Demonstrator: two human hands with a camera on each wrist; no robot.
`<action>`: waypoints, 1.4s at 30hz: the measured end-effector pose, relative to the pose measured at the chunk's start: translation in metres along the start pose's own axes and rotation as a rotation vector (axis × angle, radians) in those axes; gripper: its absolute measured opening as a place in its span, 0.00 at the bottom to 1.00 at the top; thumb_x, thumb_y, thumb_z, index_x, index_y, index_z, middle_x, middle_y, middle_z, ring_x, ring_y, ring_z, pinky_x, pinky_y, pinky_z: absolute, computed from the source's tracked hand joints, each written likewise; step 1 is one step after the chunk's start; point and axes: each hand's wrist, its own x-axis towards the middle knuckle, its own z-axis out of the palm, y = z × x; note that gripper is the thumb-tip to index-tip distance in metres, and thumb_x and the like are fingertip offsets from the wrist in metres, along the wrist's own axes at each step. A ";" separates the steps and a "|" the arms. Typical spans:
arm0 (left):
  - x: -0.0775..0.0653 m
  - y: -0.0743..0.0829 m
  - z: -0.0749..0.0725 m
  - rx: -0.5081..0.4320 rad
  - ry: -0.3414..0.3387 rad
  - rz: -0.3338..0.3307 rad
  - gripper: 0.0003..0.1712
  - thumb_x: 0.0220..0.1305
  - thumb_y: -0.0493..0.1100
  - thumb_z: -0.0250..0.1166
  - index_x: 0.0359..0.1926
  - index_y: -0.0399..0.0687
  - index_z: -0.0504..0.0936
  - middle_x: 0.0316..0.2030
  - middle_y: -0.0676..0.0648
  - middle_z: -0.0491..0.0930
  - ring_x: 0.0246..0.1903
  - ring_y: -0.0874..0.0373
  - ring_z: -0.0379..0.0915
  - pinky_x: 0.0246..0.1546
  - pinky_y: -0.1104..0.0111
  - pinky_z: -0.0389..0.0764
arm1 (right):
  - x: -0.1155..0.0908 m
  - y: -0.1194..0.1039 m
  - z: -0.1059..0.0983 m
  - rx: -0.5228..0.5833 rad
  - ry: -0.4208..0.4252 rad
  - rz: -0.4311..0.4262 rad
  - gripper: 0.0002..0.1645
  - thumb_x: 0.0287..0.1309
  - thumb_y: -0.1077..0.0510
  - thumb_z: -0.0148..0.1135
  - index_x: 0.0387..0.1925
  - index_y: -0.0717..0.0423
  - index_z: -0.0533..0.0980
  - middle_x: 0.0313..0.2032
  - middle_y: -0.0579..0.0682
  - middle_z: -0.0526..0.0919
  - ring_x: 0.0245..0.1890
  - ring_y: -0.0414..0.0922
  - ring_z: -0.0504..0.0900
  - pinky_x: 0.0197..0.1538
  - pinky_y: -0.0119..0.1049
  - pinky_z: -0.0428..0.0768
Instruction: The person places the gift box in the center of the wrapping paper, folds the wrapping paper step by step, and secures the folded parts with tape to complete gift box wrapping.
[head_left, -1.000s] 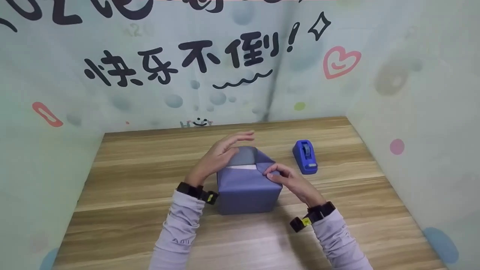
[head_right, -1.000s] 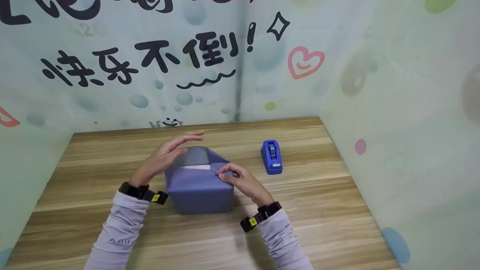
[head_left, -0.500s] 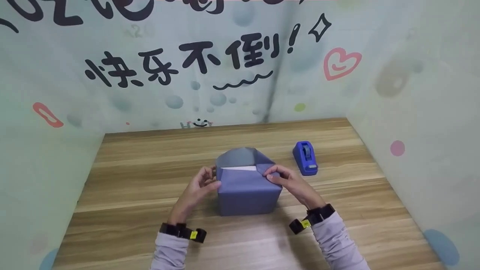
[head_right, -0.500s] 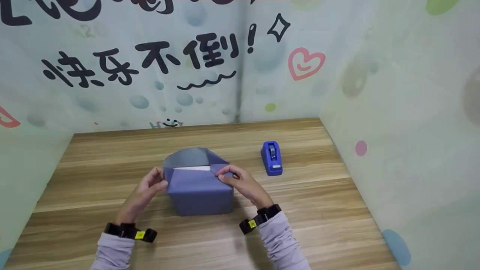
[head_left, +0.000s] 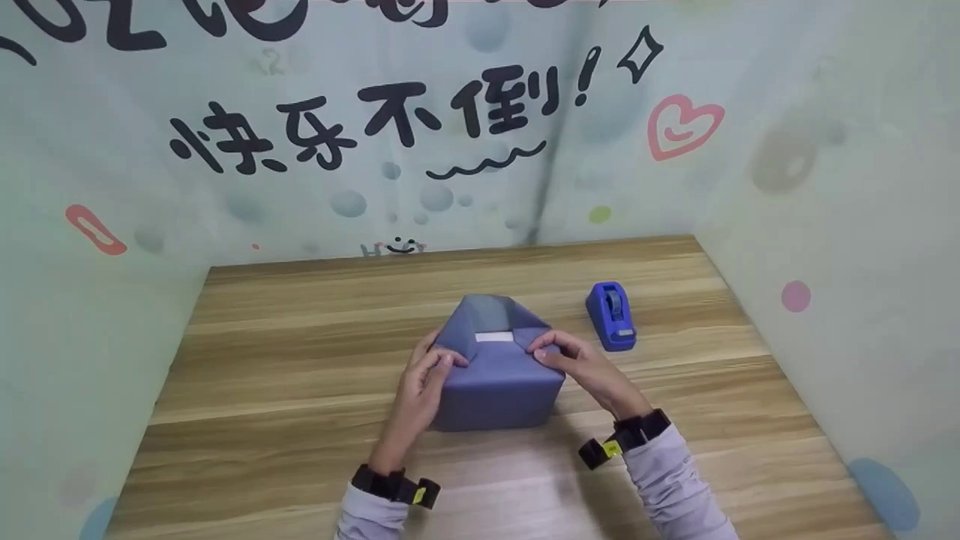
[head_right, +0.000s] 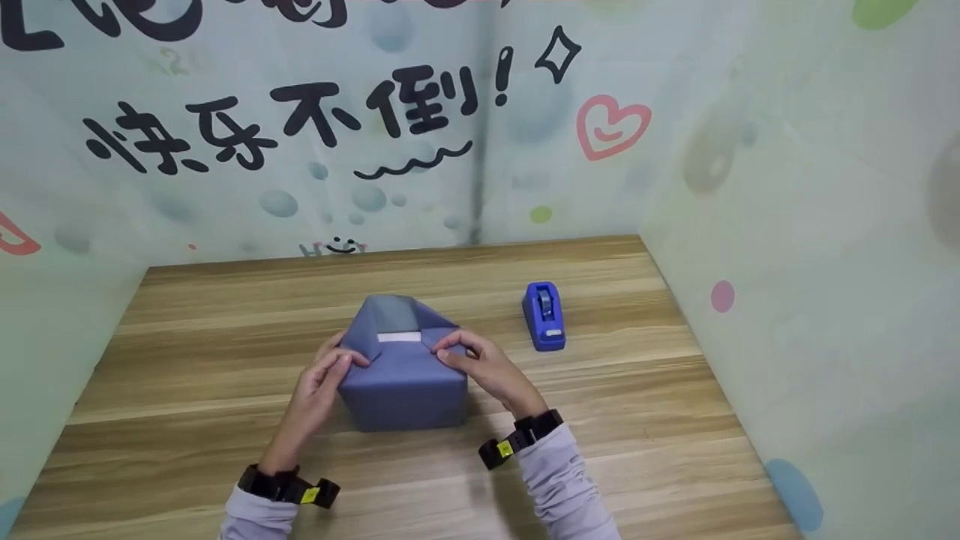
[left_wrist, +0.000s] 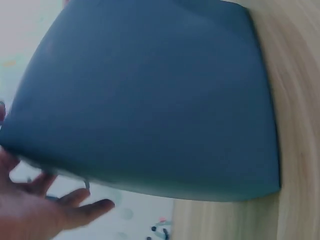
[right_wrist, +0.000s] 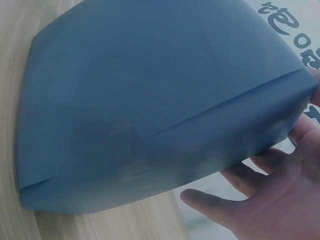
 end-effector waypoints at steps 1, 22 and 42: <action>0.001 -0.001 -0.004 -0.035 -0.035 -0.020 0.10 0.68 0.39 0.53 0.36 0.41 0.80 0.65 0.37 0.61 0.67 0.42 0.51 0.66 0.47 0.53 | 0.000 0.000 0.000 -0.002 -0.001 -0.001 0.12 0.60 0.54 0.59 0.42 0.58 0.76 0.44 0.44 0.76 0.51 0.44 0.69 0.54 0.37 0.66; 0.009 -0.004 -0.008 -0.036 -0.037 -0.102 0.14 0.68 0.42 0.54 0.47 0.42 0.81 0.57 0.41 0.72 0.61 0.49 0.63 0.60 0.59 0.66 | 0.000 0.004 0.001 -0.003 0.021 -0.012 0.12 0.60 0.54 0.59 0.42 0.58 0.76 0.43 0.45 0.76 0.51 0.45 0.70 0.55 0.38 0.65; 0.024 -0.007 -0.020 -0.114 -0.246 -0.240 0.16 0.68 0.46 0.53 0.54 0.52 0.77 0.60 0.49 0.70 0.62 0.54 0.60 0.63 0.58 0.58 | 0.001 0.004 -0.007 0.013 -0.033 0.007 0.22 0.64 0.46 0.52 0.47 0.58 0.77 0.50 0.46 0.78 0.57 0.42 0.70 0.60 0.37 0.64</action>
